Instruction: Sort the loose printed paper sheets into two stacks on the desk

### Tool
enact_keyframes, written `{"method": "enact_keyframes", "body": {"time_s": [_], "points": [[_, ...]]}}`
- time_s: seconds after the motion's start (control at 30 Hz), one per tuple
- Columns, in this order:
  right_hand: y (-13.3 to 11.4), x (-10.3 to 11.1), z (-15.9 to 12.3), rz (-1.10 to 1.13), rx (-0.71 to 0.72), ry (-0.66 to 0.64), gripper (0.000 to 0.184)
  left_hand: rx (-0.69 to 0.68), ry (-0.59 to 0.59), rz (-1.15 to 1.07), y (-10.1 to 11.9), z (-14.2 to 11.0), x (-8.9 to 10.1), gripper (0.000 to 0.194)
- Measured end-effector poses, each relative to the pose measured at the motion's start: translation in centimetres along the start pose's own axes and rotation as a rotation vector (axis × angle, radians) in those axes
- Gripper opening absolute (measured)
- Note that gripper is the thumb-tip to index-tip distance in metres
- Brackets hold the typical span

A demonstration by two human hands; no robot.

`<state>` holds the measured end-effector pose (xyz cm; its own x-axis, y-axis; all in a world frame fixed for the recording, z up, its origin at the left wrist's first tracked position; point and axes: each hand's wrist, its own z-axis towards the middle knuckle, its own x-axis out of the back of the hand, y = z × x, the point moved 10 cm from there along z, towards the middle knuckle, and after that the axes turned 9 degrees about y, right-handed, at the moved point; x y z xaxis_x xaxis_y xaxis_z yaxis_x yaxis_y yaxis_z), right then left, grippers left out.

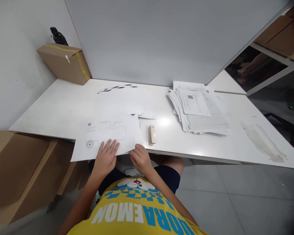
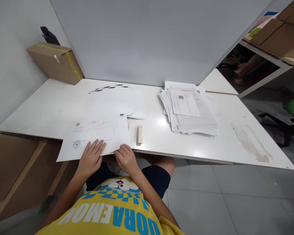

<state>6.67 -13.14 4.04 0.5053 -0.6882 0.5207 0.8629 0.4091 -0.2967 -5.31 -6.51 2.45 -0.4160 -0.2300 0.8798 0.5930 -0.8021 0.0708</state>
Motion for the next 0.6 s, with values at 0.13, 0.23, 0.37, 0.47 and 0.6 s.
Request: {"method": "enact_keyframes", "body": {"time_s": [0.13,0.23,0.37,0.47,0.6], "points": [[2.2,1.5,-3.1,0.207,-0.313,0.044,0.029,-0.048,0.003,0.025,0.0,-0.9,-0.9,0.06],[6.3,3.2,-6.9,0.347,-0.847,0.203,0.038,-0.103,-0.009,0.012,1.1,-1.1,-0.9,0.069],[7.6,2.6,-9.9,0.559,-1.301,0.183,0.051,-0.184,-0.046,-0.018,3.3,-1.4,-1.0,0.07],[7.8,1.7,-10.2,0.734,-1.506,0.191,0.057,-0.214,-0.077,-0.065,4.5,-1.4,-1.4,0.063],[7.4,-0.2,-9.8,0.914,-1.656,0.122,0.064,-0.258,-0.095,-0.116,5.1,-1.0,-2.0,0.056]]}}
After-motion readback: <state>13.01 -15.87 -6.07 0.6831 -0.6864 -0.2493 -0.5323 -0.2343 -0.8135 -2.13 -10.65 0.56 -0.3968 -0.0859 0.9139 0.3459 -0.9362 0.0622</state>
